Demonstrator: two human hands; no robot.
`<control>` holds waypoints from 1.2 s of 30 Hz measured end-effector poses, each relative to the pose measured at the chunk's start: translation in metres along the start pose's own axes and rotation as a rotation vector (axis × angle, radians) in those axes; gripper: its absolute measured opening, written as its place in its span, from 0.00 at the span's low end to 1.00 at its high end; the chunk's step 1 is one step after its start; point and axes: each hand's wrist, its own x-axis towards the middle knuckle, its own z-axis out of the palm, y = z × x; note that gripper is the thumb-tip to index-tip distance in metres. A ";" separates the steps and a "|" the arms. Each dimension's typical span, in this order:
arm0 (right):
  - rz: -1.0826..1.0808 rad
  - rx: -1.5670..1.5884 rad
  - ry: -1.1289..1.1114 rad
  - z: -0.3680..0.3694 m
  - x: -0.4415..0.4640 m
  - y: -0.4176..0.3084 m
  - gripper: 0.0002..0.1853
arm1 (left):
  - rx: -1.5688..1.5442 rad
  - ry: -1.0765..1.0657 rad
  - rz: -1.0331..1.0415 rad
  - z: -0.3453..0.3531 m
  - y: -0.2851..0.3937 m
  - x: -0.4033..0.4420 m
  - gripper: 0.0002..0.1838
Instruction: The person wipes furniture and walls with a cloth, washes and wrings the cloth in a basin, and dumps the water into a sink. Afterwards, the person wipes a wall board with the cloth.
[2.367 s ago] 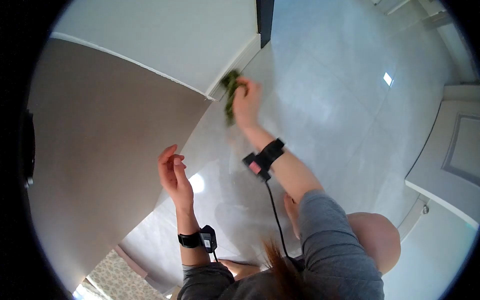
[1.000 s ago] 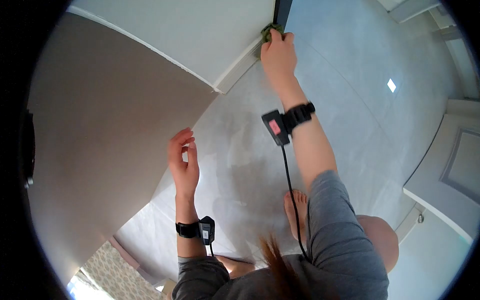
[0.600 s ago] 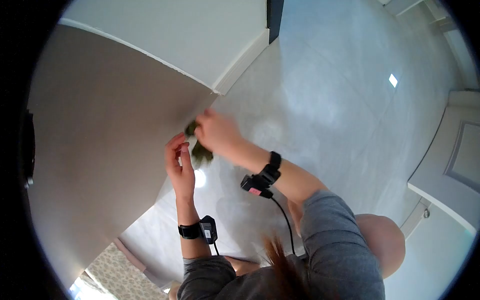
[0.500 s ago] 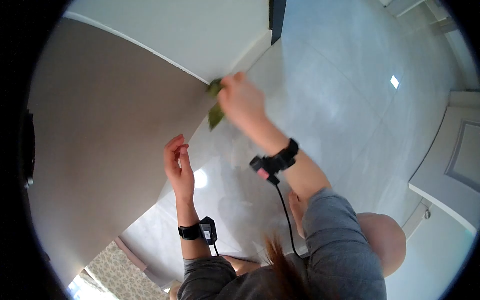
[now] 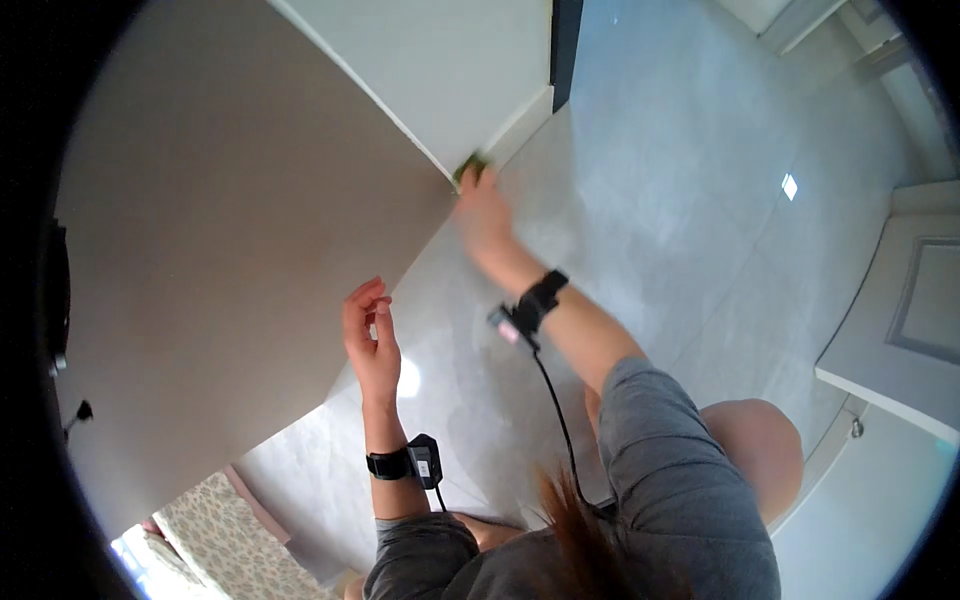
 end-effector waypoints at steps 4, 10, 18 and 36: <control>-0.317 0.314 -0.698 0.002 -0.078 -0.056 0.14 | -0.035 0.050 -0.005 -0.021 -0.006 -0.015 0.08; -0.326 0.766 -0.963 0.004 -0.095 -0.099 0.13 | 0.049 0.081 -0.229 -0.071 -0.021 -0.040 0.21; -0.273 0.746 -0.459 0.031 -0.125 -0.123 0.25 | -0.150 0.246 -0.285 -0.097 -0.042 -0.067 0.13; 0.448 1.040 0.053 0.102 0.044 0.026 0.19 | -0.118 0.084 -0.343 -0.088 -0.062 -0.092 0.13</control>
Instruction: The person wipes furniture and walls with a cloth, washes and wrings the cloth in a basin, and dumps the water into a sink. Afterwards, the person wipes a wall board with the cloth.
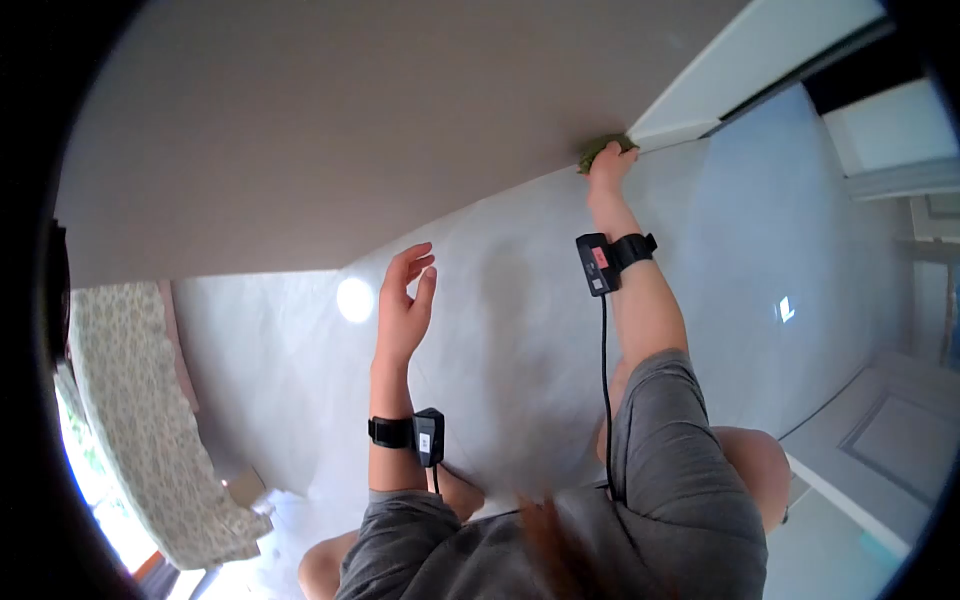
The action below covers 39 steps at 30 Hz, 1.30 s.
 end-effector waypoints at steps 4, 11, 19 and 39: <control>-0.231 -0.329 0.105 0.033 -0.038 0.054 0.26 | 0.110 0.184 -0.031 -0.018 -0.019 -0.006 0.14; -0.142 -0.501 -0.310 0.137 -0.233 0.112 0.37 | 0.020 0.458 -0.074 -0.058 -0.034 -0.026 0.12; -0.206 -0.418 -1.556 0.189 -0.354 0.136 0.20 | -0.005 0.689 -0.038 -0.103 -0.031 -0.052 0.13; -0.690 -0.707 -2.158 0.096 -0.363 0.141 0.17 | -0.116 0.760 -0.045 -0.107 -0.029 -0.035 0.12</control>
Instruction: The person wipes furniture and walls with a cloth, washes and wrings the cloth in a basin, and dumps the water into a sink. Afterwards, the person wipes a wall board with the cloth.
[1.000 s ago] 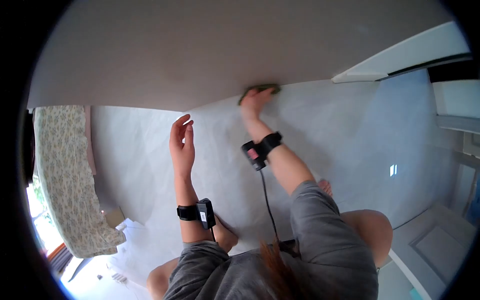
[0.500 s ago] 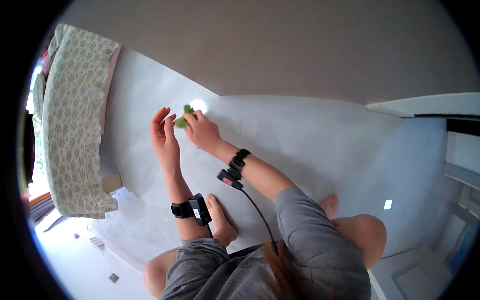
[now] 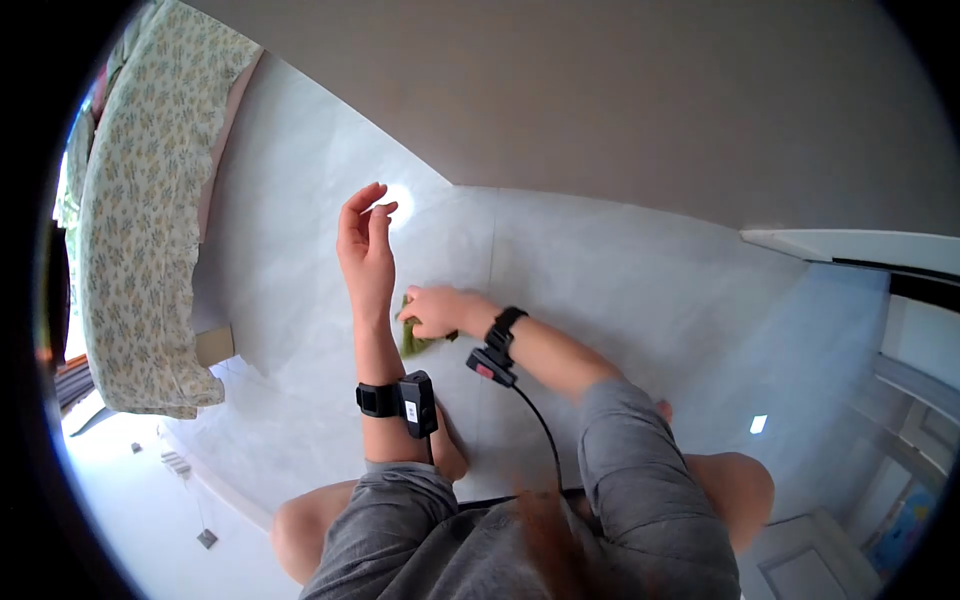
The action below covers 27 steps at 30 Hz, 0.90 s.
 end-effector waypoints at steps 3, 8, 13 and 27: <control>0.211 -0.095 0.332 -0.035 -0.020 -0.030 0.18 | -0.028 0.019 -0.010 0.001 0.010 0.000 0.12; 0.584 -0.644 0.692 -0.111 -0.070 0.032 0.21 | 0.002 -0.027 -0.058 0.010 -0.008 -0.012 0.12; 0.769 -0.733 0.671 -0.109 -0.106 0.055 0.18 | 0.043 -0.149 -0.083 0.042 -0.003 -0.016 0.12; 1.442 -0.602 0.897 -0.113 -0.233 0.045 0.24 | -0.031 -0.548 0.059 0.071 -0.026 -0.037 0.10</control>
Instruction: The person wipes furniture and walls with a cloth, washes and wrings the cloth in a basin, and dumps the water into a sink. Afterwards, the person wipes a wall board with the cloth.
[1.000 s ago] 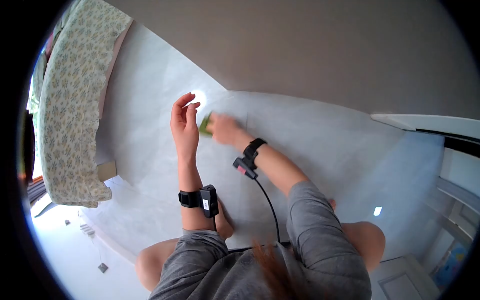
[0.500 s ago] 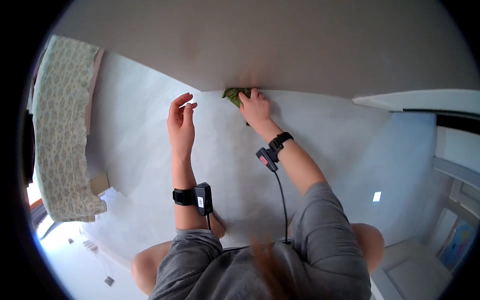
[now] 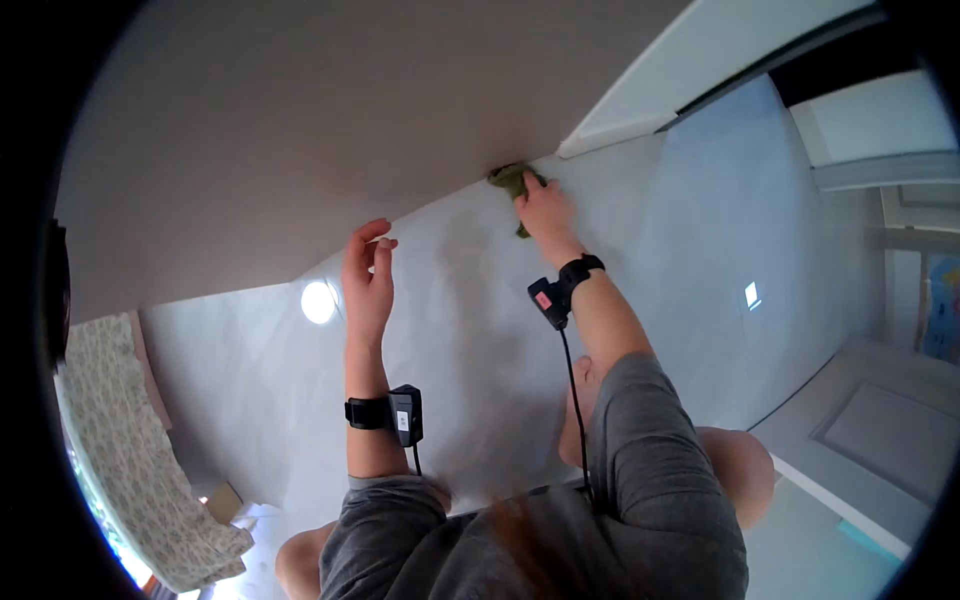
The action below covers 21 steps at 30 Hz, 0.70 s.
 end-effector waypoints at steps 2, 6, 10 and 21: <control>0.118 -0.012 0.053 -0.005 -0.004 0.023 0.25 | 0.004 -0.051 0.027 0.001 -0.003 -0.003 0.10; 0.511 -0.072 -0.045 -0.033 -0.006 0.111 0.25 | -0.003 -0.093 0.056 0.008 0.003 -0.004 0.10; 0.662 -0.021 -0.023 -0.071 -0.025 0.182 0.24 | 0.028 -0.105 0.057 0.005 0.006 -0.004 0.10; -0.349 0.058 0.234 -0.016 -0.043 0.008 0.20 | 0.096 -0.302 0.009 0.025 0.003 -0.011 0.09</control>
